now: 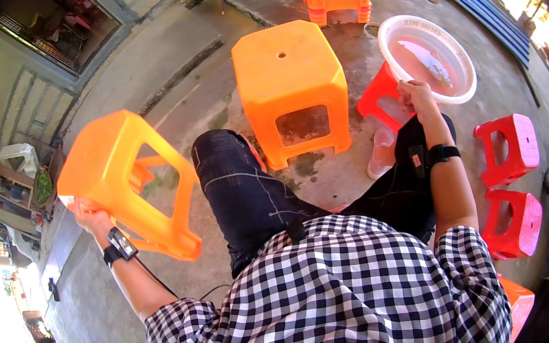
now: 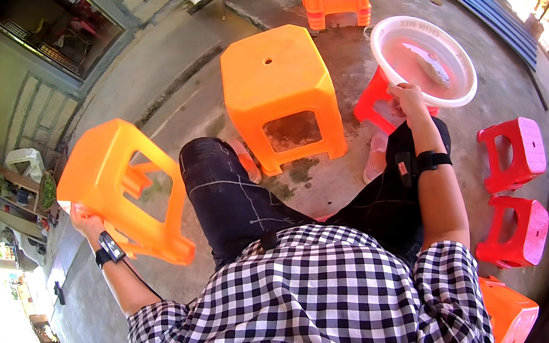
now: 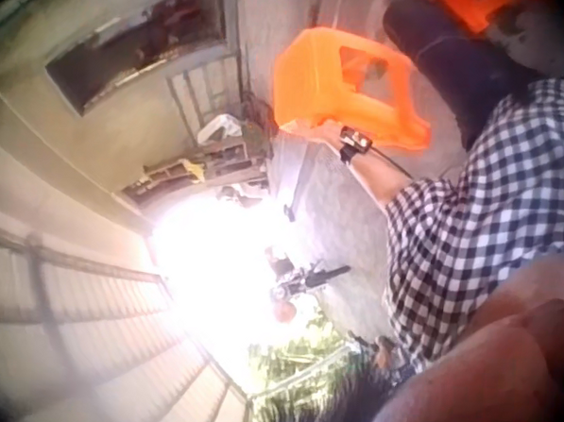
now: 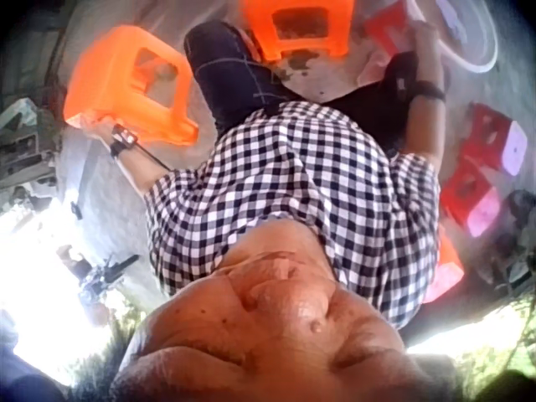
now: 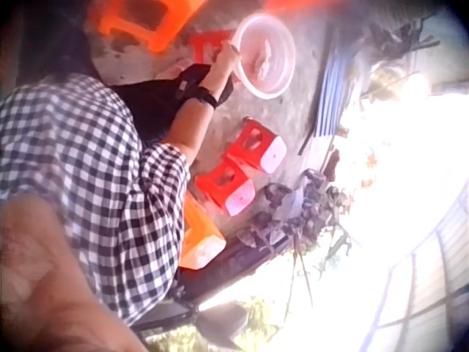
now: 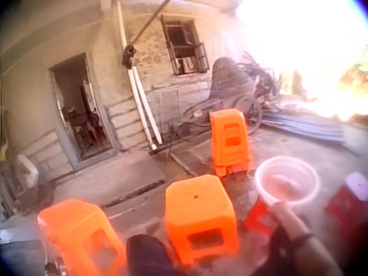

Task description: The person cleans orange and red plastic stools by wiping them with a damp cloth and rinsing them with water from a basin.

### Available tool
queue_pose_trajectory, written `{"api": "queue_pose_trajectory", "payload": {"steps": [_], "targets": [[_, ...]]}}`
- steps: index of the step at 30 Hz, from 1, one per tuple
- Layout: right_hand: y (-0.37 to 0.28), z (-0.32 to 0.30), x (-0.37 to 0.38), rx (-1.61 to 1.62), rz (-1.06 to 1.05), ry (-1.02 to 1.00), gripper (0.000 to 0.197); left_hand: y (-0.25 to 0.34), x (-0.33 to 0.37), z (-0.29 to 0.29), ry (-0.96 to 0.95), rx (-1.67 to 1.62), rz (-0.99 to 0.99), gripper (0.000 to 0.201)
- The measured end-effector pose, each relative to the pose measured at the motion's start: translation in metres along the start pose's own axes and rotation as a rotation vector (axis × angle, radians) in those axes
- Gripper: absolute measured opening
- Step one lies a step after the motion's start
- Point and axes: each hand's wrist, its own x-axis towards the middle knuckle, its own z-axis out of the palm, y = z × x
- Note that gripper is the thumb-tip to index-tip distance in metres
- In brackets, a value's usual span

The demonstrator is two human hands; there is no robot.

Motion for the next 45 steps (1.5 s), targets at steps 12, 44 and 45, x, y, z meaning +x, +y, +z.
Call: {"api": "queue_pose_trajectory", "payload": {"steps": [12, 44, 45], "targets": [[-0.002, -0.004, 0.003, -0.183, 0.071, -0.006, 0.025, -0.098, -0.064, -0.085, 0.335, -0.185, -0.394, 0.059], [0.108, -0.194, 0.236, 3.310, 0.426, -0.334, 0.083, -0.148, -0.136, 0.193, -0.284, 0.607, -0.009, 0.035], [0.113, -0.175, 0.230, 3.949, 0.851, -0.412, 0.078, -0.147, -0.156, 0.212, -0.360, 0.622, -0.033, 0.034]]}}
